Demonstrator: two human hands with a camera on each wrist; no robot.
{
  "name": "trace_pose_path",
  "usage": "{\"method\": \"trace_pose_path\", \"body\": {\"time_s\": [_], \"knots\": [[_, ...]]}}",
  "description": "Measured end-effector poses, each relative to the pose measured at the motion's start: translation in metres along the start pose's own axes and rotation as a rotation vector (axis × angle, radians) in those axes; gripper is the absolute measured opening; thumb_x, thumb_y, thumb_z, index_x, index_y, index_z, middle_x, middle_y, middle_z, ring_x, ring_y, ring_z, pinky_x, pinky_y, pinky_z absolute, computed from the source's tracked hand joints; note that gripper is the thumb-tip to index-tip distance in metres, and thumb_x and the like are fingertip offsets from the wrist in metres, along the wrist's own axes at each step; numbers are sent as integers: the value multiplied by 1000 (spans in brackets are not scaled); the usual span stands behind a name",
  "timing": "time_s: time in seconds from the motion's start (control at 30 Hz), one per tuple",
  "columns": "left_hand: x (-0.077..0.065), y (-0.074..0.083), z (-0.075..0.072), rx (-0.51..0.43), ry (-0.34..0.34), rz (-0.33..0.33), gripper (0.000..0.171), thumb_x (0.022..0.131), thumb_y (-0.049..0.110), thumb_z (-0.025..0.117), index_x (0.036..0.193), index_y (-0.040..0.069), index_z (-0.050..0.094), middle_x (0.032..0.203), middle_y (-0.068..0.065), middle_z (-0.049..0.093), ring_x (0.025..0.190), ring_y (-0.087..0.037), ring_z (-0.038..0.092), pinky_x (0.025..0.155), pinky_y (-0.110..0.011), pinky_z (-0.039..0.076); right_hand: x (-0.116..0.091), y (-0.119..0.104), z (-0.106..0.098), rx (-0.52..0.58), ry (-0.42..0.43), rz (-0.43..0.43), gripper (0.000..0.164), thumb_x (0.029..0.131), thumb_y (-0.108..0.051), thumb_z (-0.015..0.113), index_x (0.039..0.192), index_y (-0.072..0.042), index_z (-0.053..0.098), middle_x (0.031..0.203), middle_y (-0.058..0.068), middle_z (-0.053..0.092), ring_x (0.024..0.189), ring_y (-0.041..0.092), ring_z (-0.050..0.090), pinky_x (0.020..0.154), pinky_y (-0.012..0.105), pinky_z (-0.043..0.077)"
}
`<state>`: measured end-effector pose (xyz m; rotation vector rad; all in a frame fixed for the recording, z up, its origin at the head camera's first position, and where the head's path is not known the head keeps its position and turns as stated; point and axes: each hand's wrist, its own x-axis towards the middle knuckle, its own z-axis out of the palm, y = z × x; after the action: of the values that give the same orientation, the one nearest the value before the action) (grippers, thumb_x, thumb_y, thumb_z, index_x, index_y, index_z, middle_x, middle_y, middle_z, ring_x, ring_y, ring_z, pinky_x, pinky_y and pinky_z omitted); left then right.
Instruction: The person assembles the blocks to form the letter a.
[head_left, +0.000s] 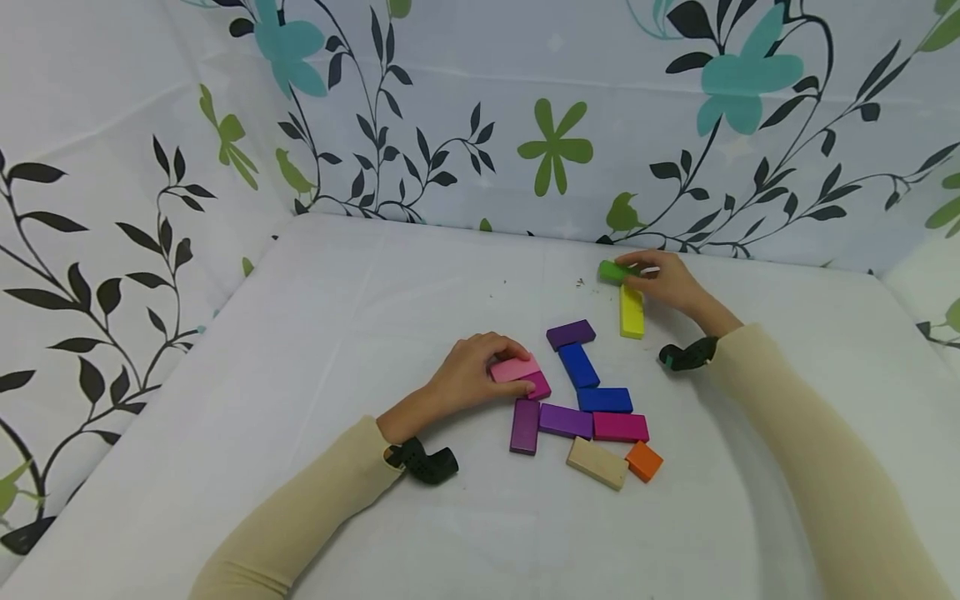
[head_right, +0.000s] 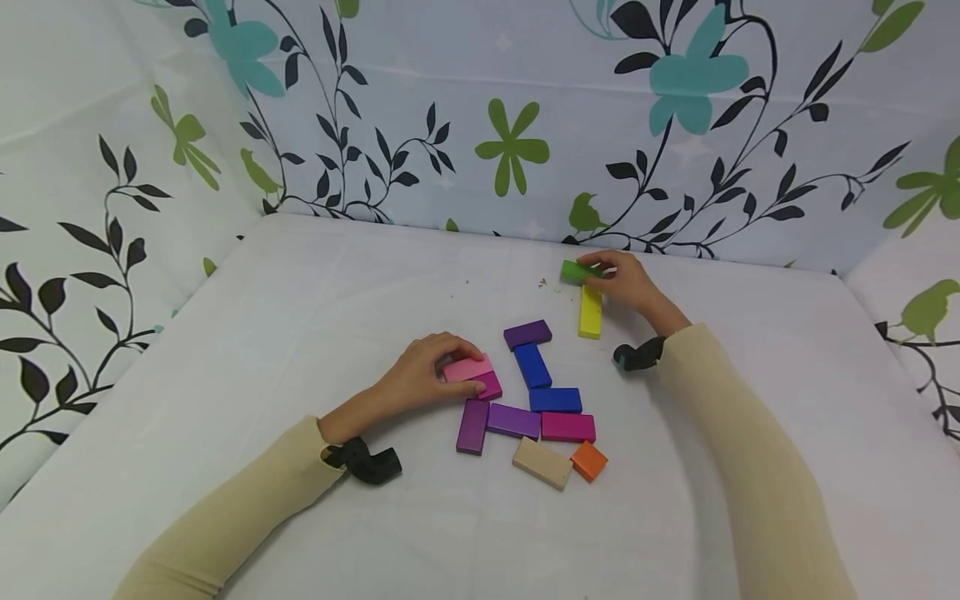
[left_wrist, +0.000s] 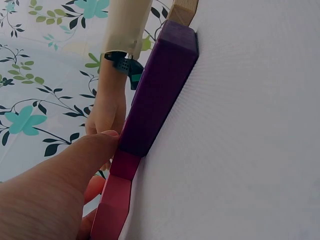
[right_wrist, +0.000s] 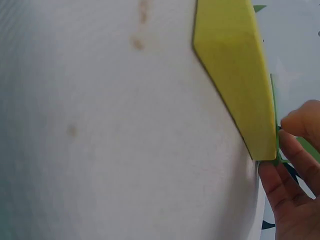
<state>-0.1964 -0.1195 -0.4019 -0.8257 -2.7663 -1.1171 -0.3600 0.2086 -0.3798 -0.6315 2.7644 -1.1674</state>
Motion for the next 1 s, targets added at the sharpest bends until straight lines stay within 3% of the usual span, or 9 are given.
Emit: {"method": "trace_pose_path", "body": {"time_s": [0.17,0.43,1.0], "knots": [[0,0,0,-4,0,-10,40,80,35,81,113,16,69,109,1,67,106,-16,57,95,-41,41,-1,3,-2,11,-25,55,33,97,-5,51,129,3,58,136,23,51,124,39,46,108,52,35],[0,0,0,-10,7,-3,40,79,34,81,112,16,69,108,1,67,105,-16,58,93,-40,42,-4,2,-3,11,-42,50,32,100,-6,47,129,4,58,138,24,50,128,38,45,109,51,34],[-1,0,0,-10,5,-4,39,80,36,80,112,17,69,109,2,67,107,-16,57,95,-41,41,0,7,-3,1,-67,59,33,101,-12,52,130,2,58,137,22,51,130,36,45,108,49,36]]}}
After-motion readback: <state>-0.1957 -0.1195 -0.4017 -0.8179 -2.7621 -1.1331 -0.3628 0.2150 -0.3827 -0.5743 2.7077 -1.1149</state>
